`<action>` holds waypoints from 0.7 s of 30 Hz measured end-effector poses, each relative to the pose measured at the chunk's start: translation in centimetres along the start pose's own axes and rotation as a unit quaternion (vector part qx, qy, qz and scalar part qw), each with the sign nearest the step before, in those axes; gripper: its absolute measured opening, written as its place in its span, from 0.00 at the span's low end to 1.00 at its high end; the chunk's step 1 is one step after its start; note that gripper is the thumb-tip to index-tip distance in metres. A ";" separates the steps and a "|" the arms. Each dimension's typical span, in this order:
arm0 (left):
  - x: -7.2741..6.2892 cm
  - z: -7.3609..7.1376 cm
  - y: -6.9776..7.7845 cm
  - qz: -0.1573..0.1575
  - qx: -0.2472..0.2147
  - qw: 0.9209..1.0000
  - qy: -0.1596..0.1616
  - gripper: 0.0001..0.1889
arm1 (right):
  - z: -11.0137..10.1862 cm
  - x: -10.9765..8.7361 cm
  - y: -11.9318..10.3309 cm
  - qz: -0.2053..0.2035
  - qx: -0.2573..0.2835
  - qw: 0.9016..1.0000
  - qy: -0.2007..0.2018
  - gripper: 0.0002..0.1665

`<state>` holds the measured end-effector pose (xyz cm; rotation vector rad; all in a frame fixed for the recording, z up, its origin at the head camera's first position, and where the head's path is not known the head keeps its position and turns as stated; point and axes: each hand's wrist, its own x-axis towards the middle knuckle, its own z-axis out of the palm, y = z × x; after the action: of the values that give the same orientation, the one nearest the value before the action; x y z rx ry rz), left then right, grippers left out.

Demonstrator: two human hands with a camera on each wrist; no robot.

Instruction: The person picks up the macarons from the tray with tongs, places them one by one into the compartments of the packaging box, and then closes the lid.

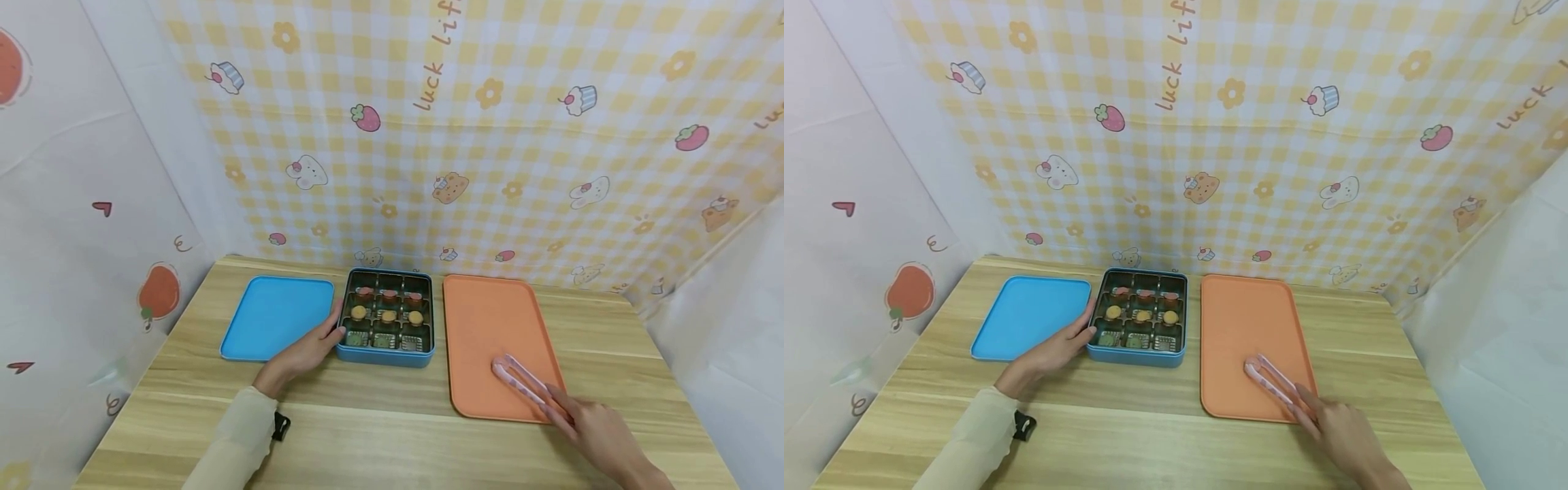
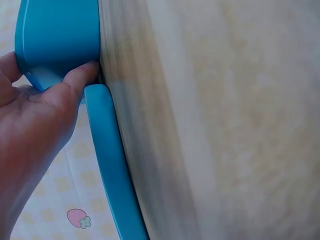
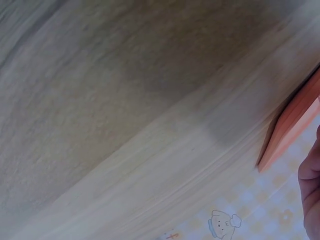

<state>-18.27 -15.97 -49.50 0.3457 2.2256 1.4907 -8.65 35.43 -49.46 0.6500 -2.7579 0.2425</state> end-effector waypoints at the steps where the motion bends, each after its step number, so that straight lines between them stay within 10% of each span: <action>1: 0.0 0.0 0.0 0.001 0.000 1.000 -0.001 0.34 | 0.0 0.0 0.0 0.001 0.001 1.000 0.002 0.22; 21: 0.0 0.0 0.2 0.002 0.002 1.000 -0.003 0.34 | 0.2 2.5 -2.3 -0.025 0.032 0.998 0.045 0.22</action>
<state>-18.30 -15.89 -49.32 0.3559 2.2252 1.4856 -9.75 32.34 -48.60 0.7057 -2.6538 0.3412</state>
